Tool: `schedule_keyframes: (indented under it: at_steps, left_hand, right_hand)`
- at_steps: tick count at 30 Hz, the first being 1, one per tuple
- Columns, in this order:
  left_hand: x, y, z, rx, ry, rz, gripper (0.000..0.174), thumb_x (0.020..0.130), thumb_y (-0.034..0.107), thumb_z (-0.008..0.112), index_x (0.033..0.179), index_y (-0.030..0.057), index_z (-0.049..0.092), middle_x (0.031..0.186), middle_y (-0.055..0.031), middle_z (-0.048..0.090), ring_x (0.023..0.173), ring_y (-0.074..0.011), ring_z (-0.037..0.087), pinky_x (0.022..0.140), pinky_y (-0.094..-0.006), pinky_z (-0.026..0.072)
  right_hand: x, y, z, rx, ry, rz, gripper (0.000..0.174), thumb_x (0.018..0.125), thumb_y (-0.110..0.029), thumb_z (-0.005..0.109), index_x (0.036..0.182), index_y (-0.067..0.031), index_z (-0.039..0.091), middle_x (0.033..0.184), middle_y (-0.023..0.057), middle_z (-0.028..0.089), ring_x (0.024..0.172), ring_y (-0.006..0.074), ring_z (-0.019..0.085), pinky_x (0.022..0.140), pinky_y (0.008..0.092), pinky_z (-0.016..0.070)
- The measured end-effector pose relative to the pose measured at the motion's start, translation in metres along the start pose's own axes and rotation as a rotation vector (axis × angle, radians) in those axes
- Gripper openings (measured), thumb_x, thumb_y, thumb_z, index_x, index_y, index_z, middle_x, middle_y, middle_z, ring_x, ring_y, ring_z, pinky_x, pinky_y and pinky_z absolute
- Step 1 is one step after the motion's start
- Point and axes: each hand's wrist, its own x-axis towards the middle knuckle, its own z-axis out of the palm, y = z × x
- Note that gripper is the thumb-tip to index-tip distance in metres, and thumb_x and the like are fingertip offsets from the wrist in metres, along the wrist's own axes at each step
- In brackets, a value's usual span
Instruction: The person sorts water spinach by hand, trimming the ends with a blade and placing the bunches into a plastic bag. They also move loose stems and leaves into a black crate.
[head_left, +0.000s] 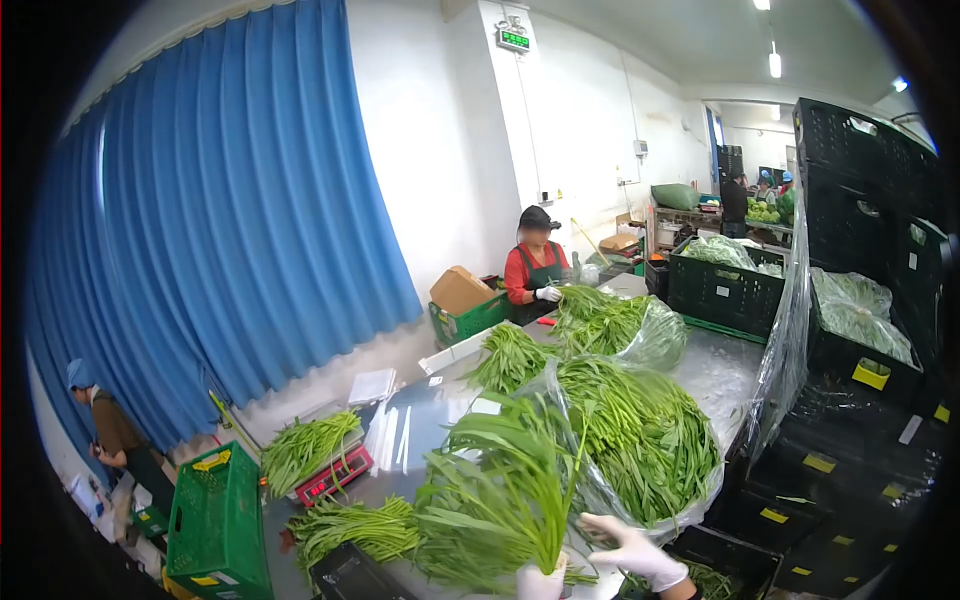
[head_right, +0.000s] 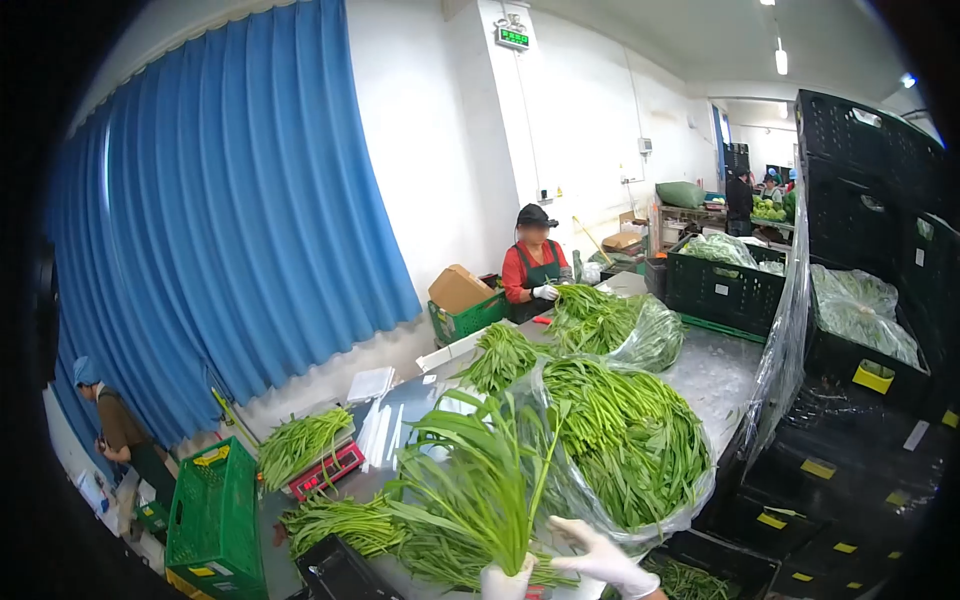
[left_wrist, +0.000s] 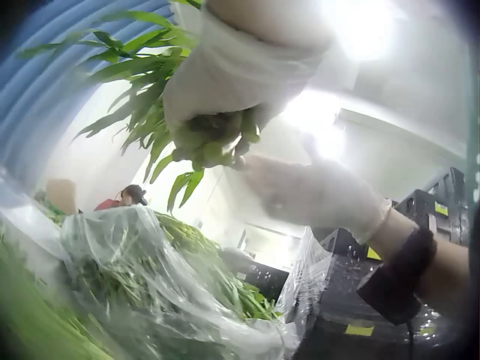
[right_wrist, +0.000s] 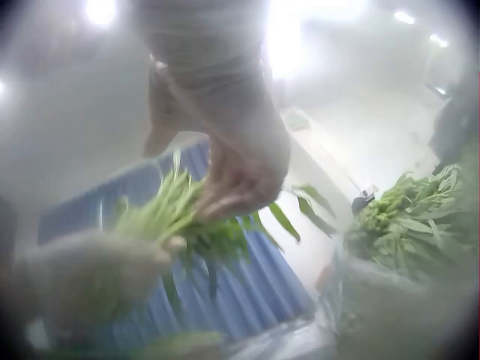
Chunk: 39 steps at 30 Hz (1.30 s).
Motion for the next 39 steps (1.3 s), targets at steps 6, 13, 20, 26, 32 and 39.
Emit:
schedule_keyframes:
  at_steps: [6, 13, 20, 26, 32, 39]
  left_hand:
    - [0.011, 0.005, -0.003, 0.772, 0.120, 0.487, 0.031, 0.076, 0.011, 0.056, 0.105, 0.0008, 0.059, 0.088, -0.0152, 0.061, 0.074, -0.0315, 0.058, 0.066, -0.0392, 0.0471]
    - [-0.009, 0.021, -0.033, 0.381, -0.191, 0.166, 0.036, 0.085, 0.013, 0.059, 0.117, -0.0008, 0.052, 0.098, -0.0186, 0.063, 0.079, -0.0292, 0.063, 0.071, -0.0387, 0.0523]
    - [-0.019, 0.042, -0.042, -0.605, -0.608, -0.556, 0.032, 0.084, 0.012, 0.064, 0.111, 0.0002, 0.052, 0.087, -0.0116, 0.063, 0.074, -0.0196, 0.062, 0.067, -0.0299, 0.0531]
    - [-0.024, 0.032, -0.034, -0.621, -0.447, -0.573, 0.023, 0.083, 0.012, 0.063, 0.104, 0.0028, 0.058, 0.077, -0.0080, 0.064, 0.060, -0.0163, 0.059, 0.056, -0.0279, 0.0495]
    - [-0.015, 0.036, -0.027, -0.647, -0.282, -0.497, 0.023, 0.088, 0.010, 0.058, 0.109, 0.0009, 0.052, 0.079, -0.0067, 0.059, 0.066, -0.0160, 0.056, 0.062, -0.0283, 0.0468]
    - [-0.021, 0.017, -0.001, -0.799, -0.106, -0.402, 0.031, 0.083, 0.008, 0.063, 0.112, 0.0010, 0.055, 0.104, -0.0062, 0.059, 0.089, -0.0134, 0.058, 0.076, -0.0256, 0.0469]
  right_hand:
    - [0.038, -0.001, 0.073, 0.797, 0.280, 0.195, 0.050, 0.085, -0.020, 0.065, 0.128, -0.0012, 0.048, 0.116, 0.0090, 0.059, 0.119, 0.0165, 0.046, 0.100, 0.0305, 0.0354]
    - [0.048, 0.054, 0.078, 1.036, 0.068, 0.275, 0.028, 0.090, -0.024, 0.056, 0.109, -0.0026, 0.053, 0.113, 0.0111, 0.062, 0.092, 0.0155, 0.063, 0.074, 0.0267, 0.0510]
    - [0.042, 0.044, 0.065, 0.785, -0.394, 0.272, 0.033, 0.092, -0.028, 0.054, 0.109, -0.0006, 0.058, 0.117, 0.0139, 0.061, 0.096, 0.0183, 0.062, 0.082, 0.0304, 0.0503]
    - [0.023, 0.019, 0.051, 0.103, -0.087, 0.496, 0.045, 0.093, -0.033, 0.052, 0.121, 0.0024, 0.054, 0.125, 0.0115, 0.056, 0.109, 0.0208, 0.054, 0.095, 0.0305, 0.0416]
    - [-0.031, 0.017, 0.083, -0.214, 0.709, -0.388, 0.049, 0.082, -0.032, 0.056, 0.120, -0.0012, 0.049, 0.115, 0.0167, 0.054, 0.109, 0.0350, 0.050, 0.098, 0.0437, 0.0357]
    - [0.000, 0.015, 0.100, -0.350, 0.601, -0.568, 0.034, 0.086, -0.034, 0.054, 0.109, -0.0088, 0.057, 0.112, 0.0124, 0.054, 0.109, 0.0336, 0.049, 0.094, 0.0431, 0.0356]
